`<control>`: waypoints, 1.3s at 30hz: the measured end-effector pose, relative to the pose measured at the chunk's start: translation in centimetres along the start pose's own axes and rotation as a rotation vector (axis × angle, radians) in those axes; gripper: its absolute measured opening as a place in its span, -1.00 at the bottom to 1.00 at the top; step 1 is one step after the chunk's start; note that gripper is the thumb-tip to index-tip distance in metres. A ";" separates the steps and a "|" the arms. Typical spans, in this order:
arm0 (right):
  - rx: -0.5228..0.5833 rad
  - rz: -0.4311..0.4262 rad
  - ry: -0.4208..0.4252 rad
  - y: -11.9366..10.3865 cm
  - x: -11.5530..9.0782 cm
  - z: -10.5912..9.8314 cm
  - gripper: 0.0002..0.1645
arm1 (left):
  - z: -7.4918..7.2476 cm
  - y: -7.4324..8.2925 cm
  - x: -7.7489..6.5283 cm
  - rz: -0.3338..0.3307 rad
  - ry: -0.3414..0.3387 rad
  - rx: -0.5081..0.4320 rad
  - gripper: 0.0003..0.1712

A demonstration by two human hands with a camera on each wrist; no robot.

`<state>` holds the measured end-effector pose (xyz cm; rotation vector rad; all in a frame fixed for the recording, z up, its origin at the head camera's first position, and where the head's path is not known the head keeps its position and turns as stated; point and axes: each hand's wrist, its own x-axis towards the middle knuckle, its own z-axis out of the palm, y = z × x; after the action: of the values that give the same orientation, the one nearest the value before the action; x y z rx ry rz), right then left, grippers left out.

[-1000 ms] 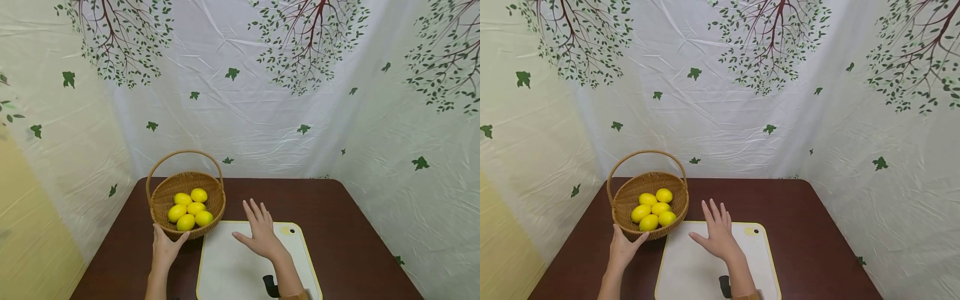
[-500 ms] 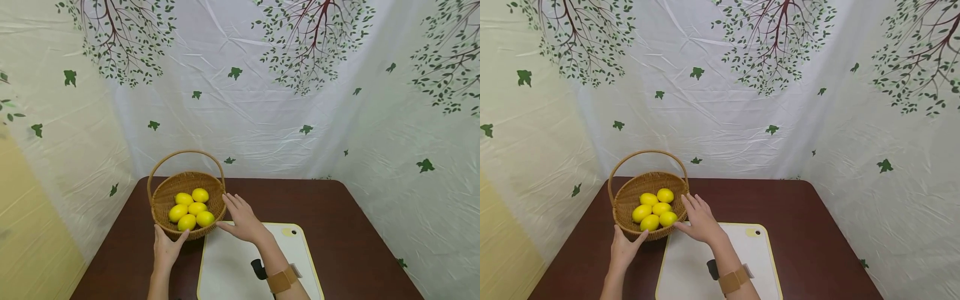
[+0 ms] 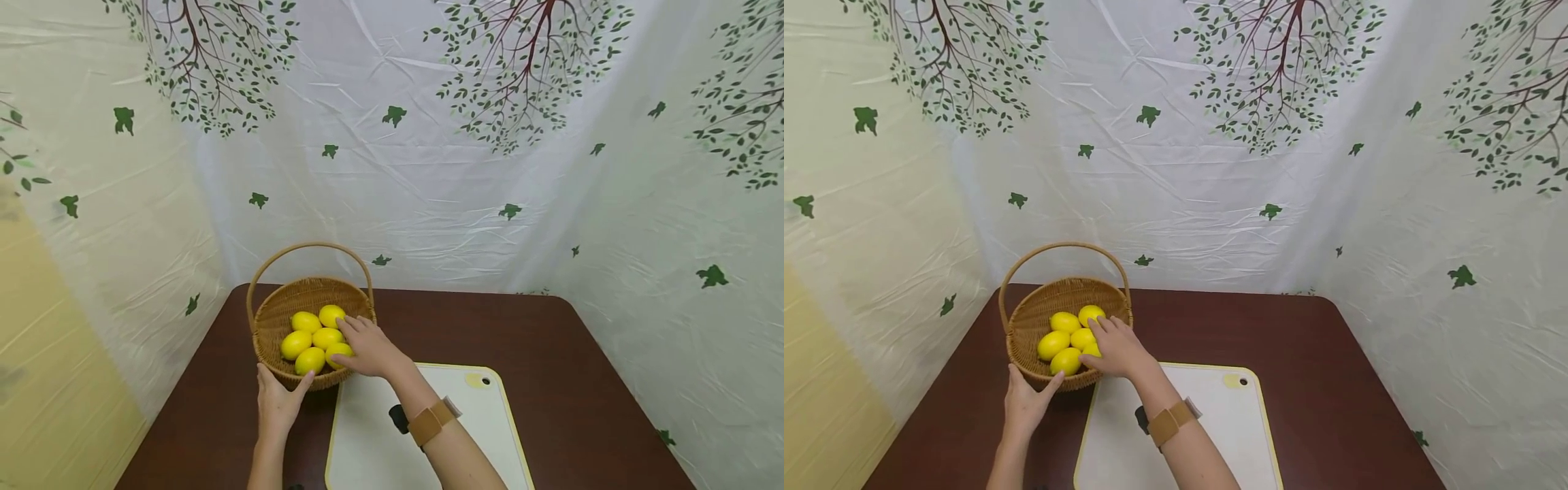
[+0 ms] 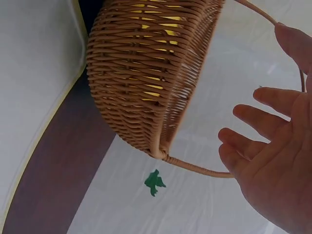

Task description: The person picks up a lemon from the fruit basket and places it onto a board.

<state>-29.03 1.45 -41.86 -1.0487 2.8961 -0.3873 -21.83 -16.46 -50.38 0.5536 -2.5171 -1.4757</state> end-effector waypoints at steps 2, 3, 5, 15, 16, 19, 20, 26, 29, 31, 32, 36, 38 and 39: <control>-0.006 0.014 -0.025 0.1 0.6 0.5 -0.15 | 0.1 0.1 -0.1 0.010 0.018 -0.010 0.42; -0.004 0.022 -0.035 0.1 0.8 0.8 -0.16 | 0.1 0.1 0.0 0.011 0.023 -0.010 0.43; -0.005 0.036 -0.058 0.1 1.3 1.2 -0.16 | 0.2 0.1 0.0 0.011 0.025 -0.009 0.45; -0.037 0.084 -0.151 -0.1 3.8 2.5 -0.20 | -0.3 0.4 0.3 -0.031 0.003 0.026 0.42; -0.043 0.091 -0.159 0.0 4.0 2.6 -0.20 | -0.2 0.4 0.3 -0.031 0.002 0.027 0.43; -0.048 0.118 -0.190 0.3 4.4 2.9 -0.21 | -0.1 0.4 0.4 -0.029 -0.001 0.026 0.43; -0.048 0.129 -0.201 0.4 4.5 3.1 -0.21 | -0.1 0.4 0.4 -0.028 -0.001 0.026 0.42; -0.061 0.175 -0.251 0.7 4.8 4.2 -0.22 | -0.1 0.4 0.1 -0.034 0.002 0.036 0.43; -0.074 0.187 -0.265 0.9 5.1 4.4 -0.22 | 0.1 0.5 0.1 -0.034 0.008 0.035 0.42; -0.088 0.201 -0.272 1.0 5.3 4.4 -0.23 | 0.2 0.6 0.1 -0.034 0.011 0.034 0.43; -0.099 0.211 -0.276 1.1 5.4 4.5 -0.24 | 0.2 0.6 0.1 -0.034 0.011 0.033 0.43; -0.128 0.248 -0.300 1.2 6.0 4.6 -0.34 | 0.2 0.6 0.1 -0.038 0.012 0.039 0.44; -0.137 0.263 -0.317 1.2 6.2 4.8 -0.44 | 0.2 0.4 0.1 -0.045 0.011 0.048 0.44; -0.138 0.273 -0.327 1.1 6.3 4.9 -0.50 | 0.1 0.4 0.1 -0.050 0.013 0.053 0.45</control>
<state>-34.01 -2.77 -46.58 -0.6410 2.7398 -0.0013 -22.06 -16.23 -50.12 0.6368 -2.5570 -1.4209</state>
